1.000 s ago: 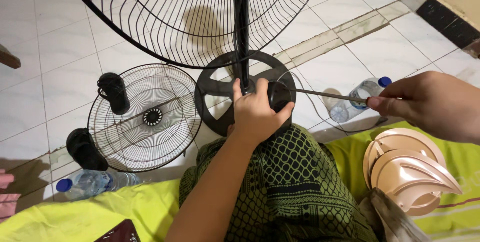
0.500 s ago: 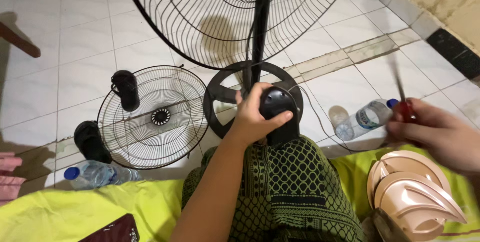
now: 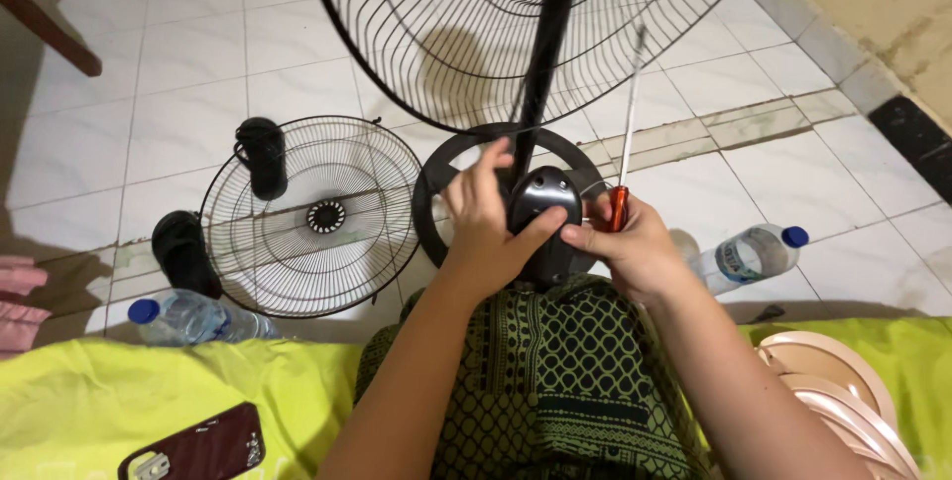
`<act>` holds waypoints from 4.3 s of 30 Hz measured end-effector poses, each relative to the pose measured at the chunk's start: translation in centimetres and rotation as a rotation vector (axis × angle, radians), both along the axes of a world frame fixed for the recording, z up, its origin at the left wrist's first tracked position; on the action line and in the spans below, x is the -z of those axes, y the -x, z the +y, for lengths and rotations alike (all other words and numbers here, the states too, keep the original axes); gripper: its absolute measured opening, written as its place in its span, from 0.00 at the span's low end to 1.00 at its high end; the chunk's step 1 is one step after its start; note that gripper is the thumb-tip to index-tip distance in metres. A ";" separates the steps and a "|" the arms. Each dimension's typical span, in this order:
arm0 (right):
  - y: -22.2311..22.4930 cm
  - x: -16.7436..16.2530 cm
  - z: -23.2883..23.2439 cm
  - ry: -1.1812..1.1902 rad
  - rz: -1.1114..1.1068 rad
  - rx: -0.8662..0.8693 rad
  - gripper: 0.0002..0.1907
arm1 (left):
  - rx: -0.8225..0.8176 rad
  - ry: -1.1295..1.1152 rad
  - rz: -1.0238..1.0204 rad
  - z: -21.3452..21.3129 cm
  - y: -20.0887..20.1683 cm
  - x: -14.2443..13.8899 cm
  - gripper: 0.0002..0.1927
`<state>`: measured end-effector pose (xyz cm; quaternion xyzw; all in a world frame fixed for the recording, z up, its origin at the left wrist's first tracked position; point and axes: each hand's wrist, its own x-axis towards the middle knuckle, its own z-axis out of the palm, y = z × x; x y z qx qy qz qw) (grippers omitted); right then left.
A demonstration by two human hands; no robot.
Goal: The person kneels on the floor and uses a red-handled screwdriver to unscrew the rear housing cover of a pedestal fan, holding the cover steady with the other hand. The person then removes the cover and works on the fan motor area at the back of the fan head.
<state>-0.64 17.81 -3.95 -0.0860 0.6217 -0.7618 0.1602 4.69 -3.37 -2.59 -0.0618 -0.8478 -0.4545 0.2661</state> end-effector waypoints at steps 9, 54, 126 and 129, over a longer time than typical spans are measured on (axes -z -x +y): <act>-3.6 0.5 -5.5 0.262 -0.289 0.015 0.16 | 0.264 -0.842 -0.111 -3.1 -4.6 5.8 0.37; -4.2 2.2 -8.6 0.233 -0.208 -0.003 0.18 | -1.301 0.281 -1.080 -24.5 -25.1 15.9 0.08; -0.8 0.0 -0.3 0.207 -0.166 0.030 0.19 | 0.397 -0.804 -0.616 -5.3 -2.4 1.5 0.27; 0.9 -0.3 1.1 0.240 -0.160 -0.061 0.17 | 0.612 -0.960 -0.800 -3.7 -0.4 2.5 0.32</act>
